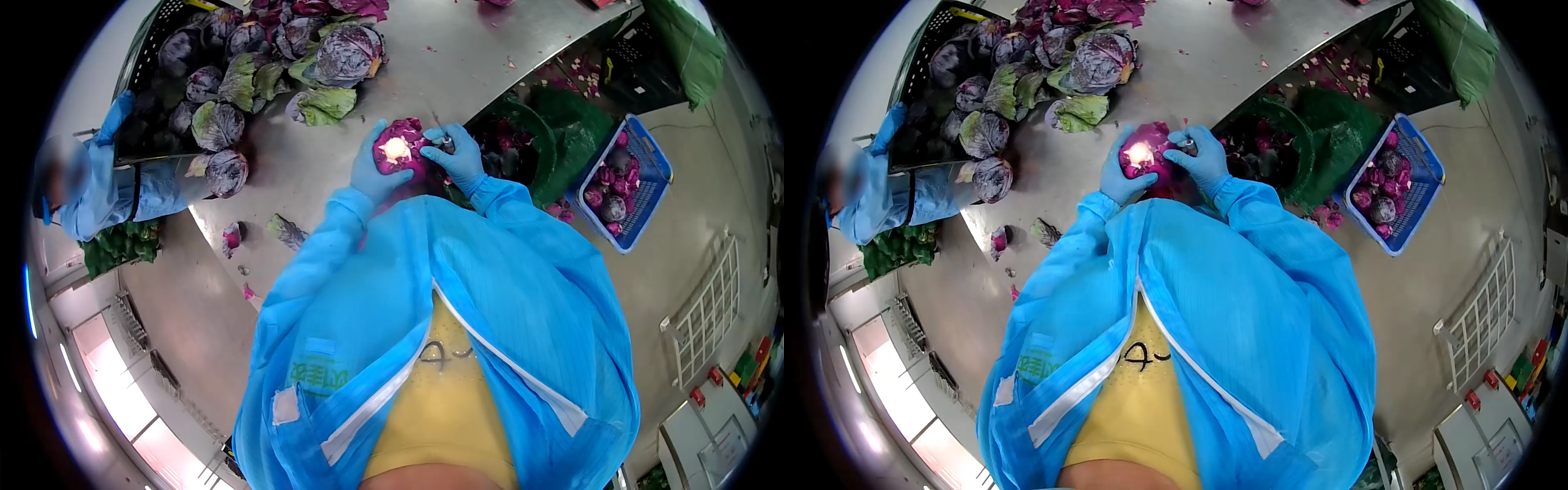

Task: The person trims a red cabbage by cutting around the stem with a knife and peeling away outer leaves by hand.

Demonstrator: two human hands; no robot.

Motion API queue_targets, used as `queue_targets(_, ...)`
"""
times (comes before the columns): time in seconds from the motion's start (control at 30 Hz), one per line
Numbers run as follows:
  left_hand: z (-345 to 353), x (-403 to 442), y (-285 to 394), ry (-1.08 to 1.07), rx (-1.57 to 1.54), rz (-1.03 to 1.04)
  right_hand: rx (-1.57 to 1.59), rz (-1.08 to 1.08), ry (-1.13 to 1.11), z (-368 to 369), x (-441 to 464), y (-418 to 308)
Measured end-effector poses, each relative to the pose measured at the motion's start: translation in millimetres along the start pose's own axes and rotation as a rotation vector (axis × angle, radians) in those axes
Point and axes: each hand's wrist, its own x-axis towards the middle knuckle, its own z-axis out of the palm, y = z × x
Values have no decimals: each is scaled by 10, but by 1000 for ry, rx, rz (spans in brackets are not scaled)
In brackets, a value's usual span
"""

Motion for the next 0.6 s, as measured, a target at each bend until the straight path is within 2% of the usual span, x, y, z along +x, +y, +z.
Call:
queue_targets(0.07,8,7,42,16,-41,1,-81,1,-24,-31,28,-3)
queue_targets(0.13,37,0,116,9,-141,-15,-198,-161,-4,-30,52,41)
queue_targets(0.17,24,2,126,4,-132,-21,93,-70,-31,15,47,81)
queue_targets(0.3,47,-9,173,-4,-200,-38,-148,-117,-59,-50,53,49)
queue_targets(0.37,54,-6,192,-4,-193,-37,-306,-37,-87,-82,45,-105)
queue_targets(0.6,45,6,242,-4,-144,-24,-195,-66,-75,-71,67,14)
